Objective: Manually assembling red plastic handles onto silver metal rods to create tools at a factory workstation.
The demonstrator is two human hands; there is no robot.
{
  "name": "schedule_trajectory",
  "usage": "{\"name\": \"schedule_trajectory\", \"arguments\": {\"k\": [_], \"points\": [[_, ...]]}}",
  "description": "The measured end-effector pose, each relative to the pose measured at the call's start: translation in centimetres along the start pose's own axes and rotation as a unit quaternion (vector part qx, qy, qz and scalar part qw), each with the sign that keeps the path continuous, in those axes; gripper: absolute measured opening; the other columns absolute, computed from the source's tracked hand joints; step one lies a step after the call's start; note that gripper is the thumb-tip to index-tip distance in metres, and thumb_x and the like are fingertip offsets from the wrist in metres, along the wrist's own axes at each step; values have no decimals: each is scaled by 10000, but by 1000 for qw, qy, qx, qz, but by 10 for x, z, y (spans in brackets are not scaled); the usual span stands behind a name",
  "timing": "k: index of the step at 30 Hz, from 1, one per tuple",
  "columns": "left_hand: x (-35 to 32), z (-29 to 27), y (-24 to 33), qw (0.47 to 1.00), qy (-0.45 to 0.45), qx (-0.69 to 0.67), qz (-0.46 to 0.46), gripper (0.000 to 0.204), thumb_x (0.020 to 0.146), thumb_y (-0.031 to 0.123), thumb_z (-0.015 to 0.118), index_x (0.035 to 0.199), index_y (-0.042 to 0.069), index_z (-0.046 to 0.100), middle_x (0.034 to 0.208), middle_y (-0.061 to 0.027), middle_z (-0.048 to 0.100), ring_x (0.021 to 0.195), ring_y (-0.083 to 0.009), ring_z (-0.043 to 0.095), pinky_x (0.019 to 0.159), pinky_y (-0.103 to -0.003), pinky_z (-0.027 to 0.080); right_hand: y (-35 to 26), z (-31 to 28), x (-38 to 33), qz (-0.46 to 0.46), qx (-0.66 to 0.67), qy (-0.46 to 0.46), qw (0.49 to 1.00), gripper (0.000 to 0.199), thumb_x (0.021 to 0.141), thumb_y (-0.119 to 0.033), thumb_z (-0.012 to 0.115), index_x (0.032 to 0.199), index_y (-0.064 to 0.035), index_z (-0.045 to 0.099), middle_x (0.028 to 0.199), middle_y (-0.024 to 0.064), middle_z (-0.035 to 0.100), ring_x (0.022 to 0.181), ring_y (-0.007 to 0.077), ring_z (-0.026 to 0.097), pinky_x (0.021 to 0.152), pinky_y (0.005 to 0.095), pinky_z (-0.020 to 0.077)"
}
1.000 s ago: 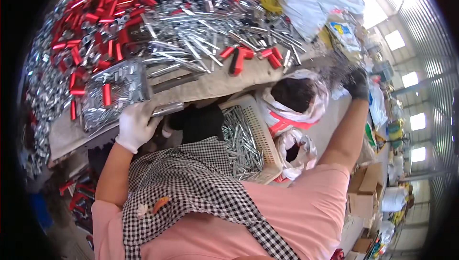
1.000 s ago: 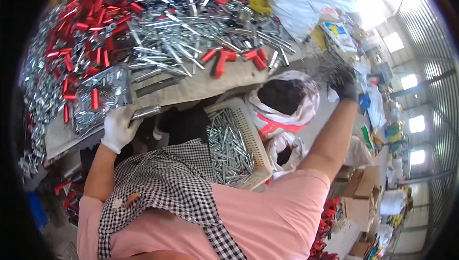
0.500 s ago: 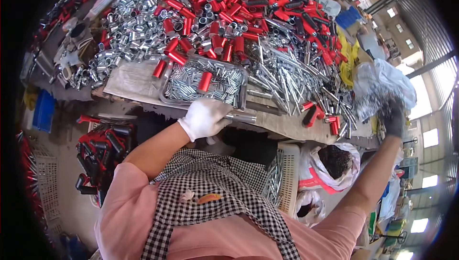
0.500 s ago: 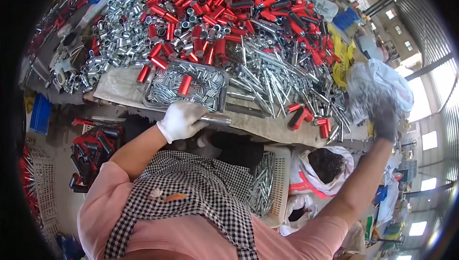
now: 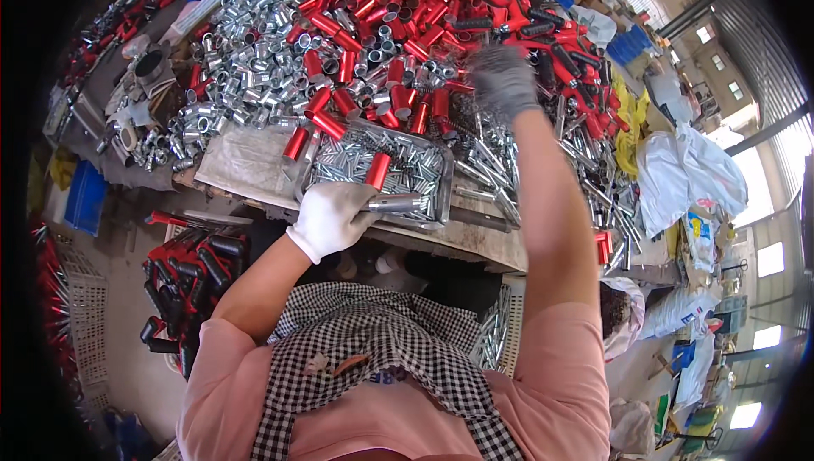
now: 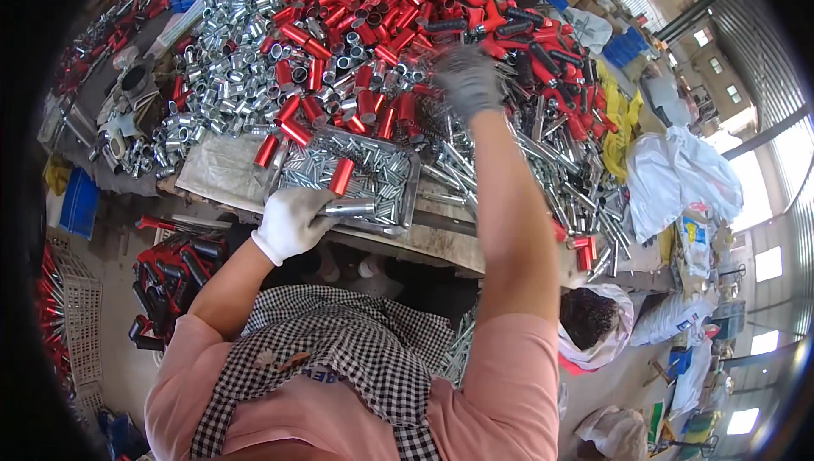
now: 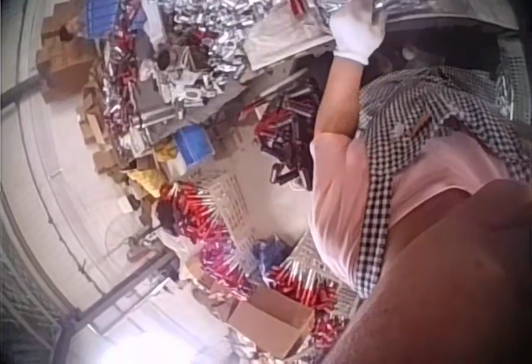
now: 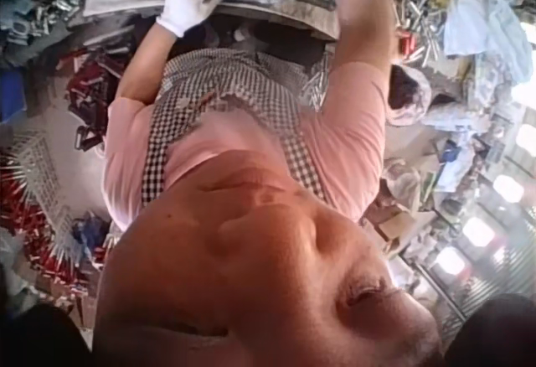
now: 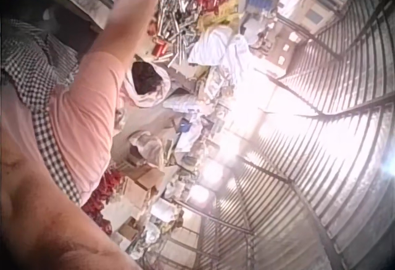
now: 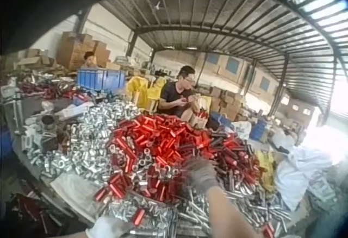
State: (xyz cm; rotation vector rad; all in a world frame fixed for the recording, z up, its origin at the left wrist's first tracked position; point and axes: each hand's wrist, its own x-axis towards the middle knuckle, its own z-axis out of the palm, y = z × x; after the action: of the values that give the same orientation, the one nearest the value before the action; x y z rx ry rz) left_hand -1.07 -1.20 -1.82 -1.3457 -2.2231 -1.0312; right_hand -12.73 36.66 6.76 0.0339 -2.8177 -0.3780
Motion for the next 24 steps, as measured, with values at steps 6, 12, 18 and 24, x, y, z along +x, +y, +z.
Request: {"name": "schedule_trajectory", "arguments": {"k": [6, 12, 18, 24], "points": [[-6, -7, -10, 1000, 20, -1, -20, 338, 667, 157, 799, 960, 44, 673, 714, -128, 619, 638, -336, 617, 590, -435, 486, -114, -33, 11, 251, 130, -111, 953, 979, 698, -517, 796, 1518, -266, 323, 1594, 193, 175, 1357, 502, 372, 1061, 572, 425], [-7, -3, -8, 1000, 0, 13, -24, 313, 688, 165, 790, 951, 51, 663, 744, -120, 632, 655, -335, 620, 609, -435, 497, -89, -49, 32, 150, 136, -211, 956, 1080, 672, -432, 823, 1555, -217, 238, 1585, 226, 223, 1363, 452, 405, 1081, 491, 432], [-7, 0, -6, 997, -30, 38, -55, 313, 716, 193, 772, 975, 57, 662, 785, -125, 652, 711, -339, 643, 659, -442, 512, -50, -89, 53, 59, 79, -214, 972, 866, 758, -360, 760, 1513, -226, 356, 1324, 239, 581, 1150, 374, 617, 989, 423, 496], [-3, -1, 9, 994, -65, 54, -70, 323, 740, 232, 755, 1001, 65, 666, 800, -127, 661, 737, -338, 650, 693, -448, 516, -39, -74, 20, 23, 78, -45, 996, 667, 855, -347, 671, 1459, -225, 417, 1304, 194, 600, 1147, 371, 607, 976, 446, 495]]}}
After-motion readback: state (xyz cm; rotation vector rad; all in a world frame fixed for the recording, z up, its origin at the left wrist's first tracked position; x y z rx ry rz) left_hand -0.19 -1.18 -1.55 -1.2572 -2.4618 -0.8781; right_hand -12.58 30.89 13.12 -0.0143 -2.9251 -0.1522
